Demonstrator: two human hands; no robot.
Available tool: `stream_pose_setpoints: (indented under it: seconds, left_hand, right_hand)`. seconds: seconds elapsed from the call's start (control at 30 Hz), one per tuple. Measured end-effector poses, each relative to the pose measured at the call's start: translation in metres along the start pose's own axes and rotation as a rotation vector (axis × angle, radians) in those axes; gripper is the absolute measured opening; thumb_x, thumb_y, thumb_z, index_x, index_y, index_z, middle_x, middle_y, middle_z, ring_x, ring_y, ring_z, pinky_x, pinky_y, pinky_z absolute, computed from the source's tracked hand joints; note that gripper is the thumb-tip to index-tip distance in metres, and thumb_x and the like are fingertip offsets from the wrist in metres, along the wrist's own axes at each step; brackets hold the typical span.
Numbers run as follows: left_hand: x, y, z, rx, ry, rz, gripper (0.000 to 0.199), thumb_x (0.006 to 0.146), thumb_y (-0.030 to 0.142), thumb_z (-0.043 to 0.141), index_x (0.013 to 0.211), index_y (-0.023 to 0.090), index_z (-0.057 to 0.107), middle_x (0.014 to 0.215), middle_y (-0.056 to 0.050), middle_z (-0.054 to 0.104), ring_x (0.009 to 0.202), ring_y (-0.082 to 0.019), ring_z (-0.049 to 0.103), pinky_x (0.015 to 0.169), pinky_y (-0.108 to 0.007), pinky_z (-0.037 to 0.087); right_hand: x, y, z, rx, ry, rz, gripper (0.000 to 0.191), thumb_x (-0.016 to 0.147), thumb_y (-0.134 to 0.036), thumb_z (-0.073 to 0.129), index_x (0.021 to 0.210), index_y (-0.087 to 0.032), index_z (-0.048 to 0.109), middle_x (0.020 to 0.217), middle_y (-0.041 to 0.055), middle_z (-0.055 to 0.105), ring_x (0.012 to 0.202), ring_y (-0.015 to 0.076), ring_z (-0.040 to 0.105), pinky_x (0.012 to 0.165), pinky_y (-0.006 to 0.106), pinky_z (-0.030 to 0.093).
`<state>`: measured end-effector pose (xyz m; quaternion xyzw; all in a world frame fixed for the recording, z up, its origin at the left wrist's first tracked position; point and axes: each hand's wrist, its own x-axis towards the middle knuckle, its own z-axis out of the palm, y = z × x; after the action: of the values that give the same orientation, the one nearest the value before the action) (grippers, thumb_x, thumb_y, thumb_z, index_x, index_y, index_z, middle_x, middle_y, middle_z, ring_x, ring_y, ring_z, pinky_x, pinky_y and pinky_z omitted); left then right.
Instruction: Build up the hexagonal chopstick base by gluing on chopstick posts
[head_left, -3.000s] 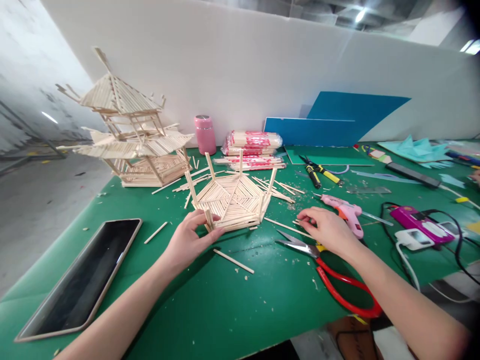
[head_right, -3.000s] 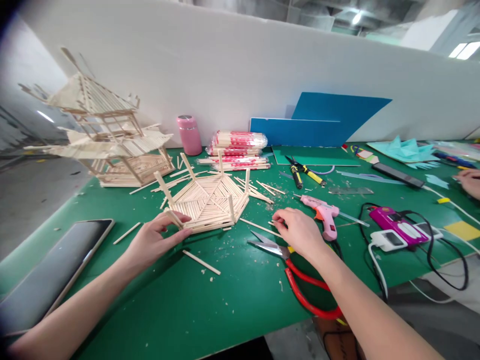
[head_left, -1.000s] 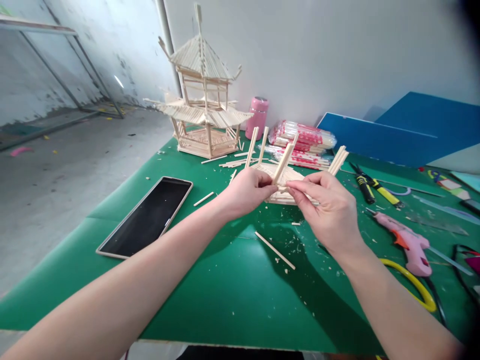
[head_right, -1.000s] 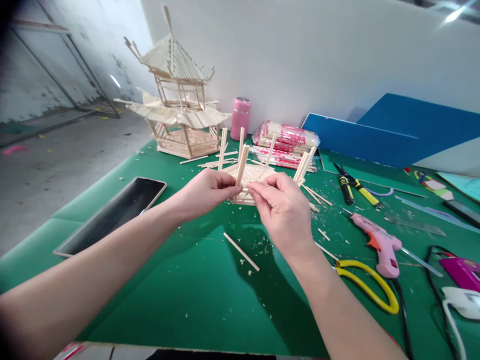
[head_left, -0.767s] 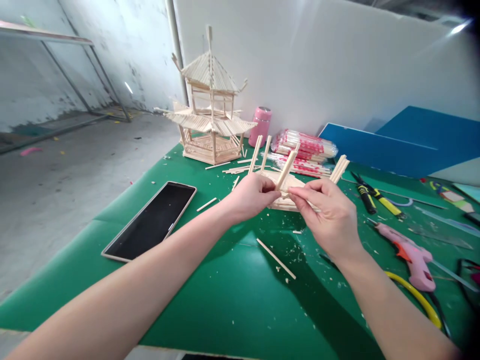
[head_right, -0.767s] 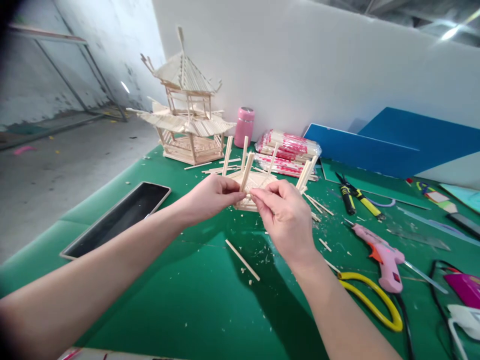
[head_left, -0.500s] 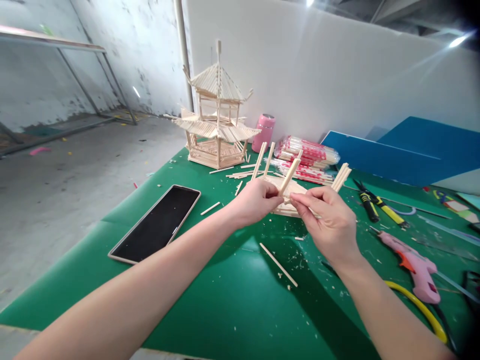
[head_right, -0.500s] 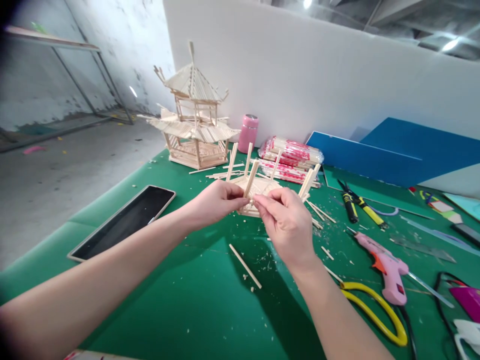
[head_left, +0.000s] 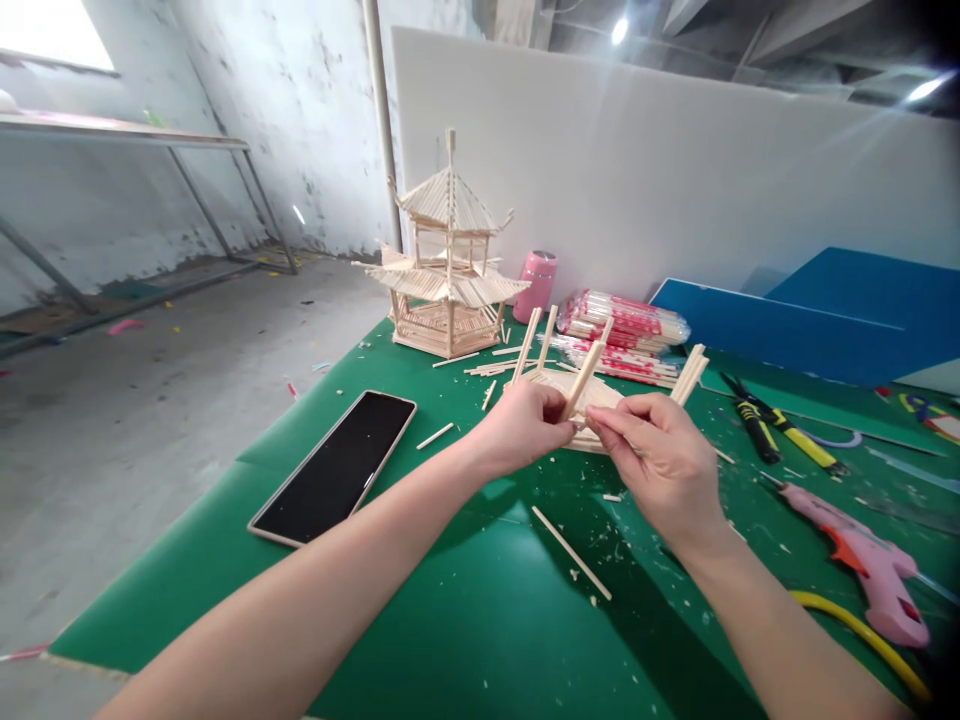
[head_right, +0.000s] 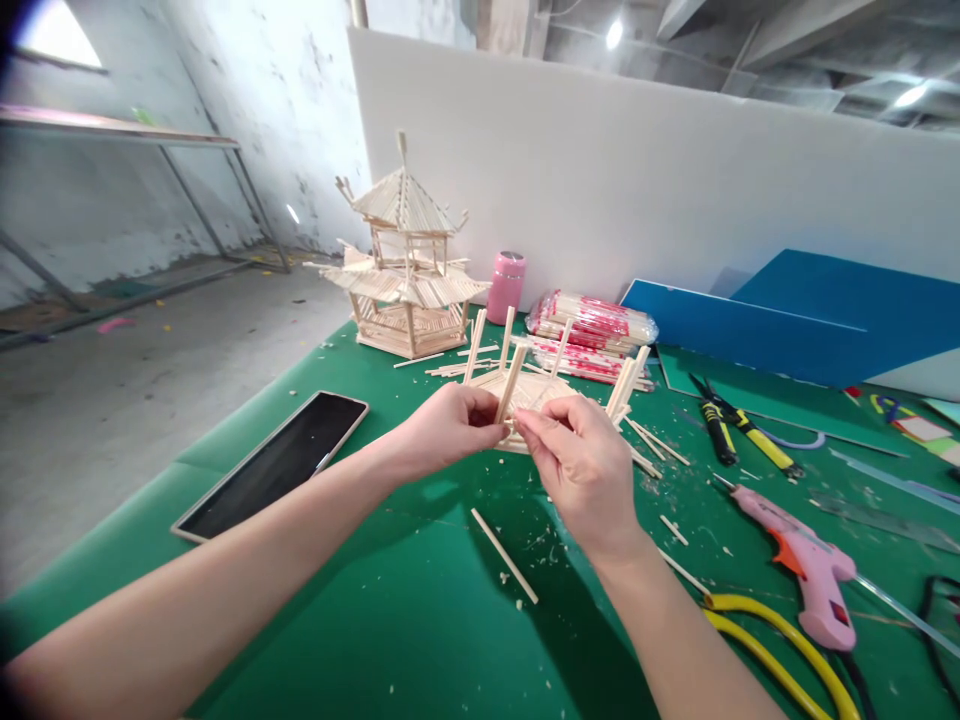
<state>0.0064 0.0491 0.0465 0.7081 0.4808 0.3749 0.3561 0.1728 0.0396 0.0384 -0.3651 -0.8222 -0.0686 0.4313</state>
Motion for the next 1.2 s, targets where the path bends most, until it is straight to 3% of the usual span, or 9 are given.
stream_pose_setpoints:
  seconds: [0.3,1.2]
  left_hand:
    - [-0.001,0.003,0.007,0.022,0.084,-0.063,0.024,0.063,0.027,0.057,0.047,0.017,0.041,0.046,0.007,0.033,0.047,-0.008,0.03,0.043,-0.021,0.023]
    - [-0.01,-0.004,0.013,0.083,0.107,-0.006,0.019,0.065,0.023,0.054,0.05,0.016,0.045,0.049,0.007,0.036,0.049,-0.009,0.034,0.045,-0.022,0.025]
  right_hand:
    - [0.0,0.002,0.003,0.014,-0.007,-0.002,0.018,0.079,-0.021,0.054,0.092,-0.022,0.067,0.079,0.0042,0.056,0.073,0.0174,0.054,0.061,0.031,0.045]
    - [-0.008,0.0,0.002,0.073,-0.027,-0.003,0.018,0.079,-0.019,0.055,0.094,-0.019,0.065,0.078,0.0052,0.055,0.073,0.0167,0.054,0.063,0.031,0.048]
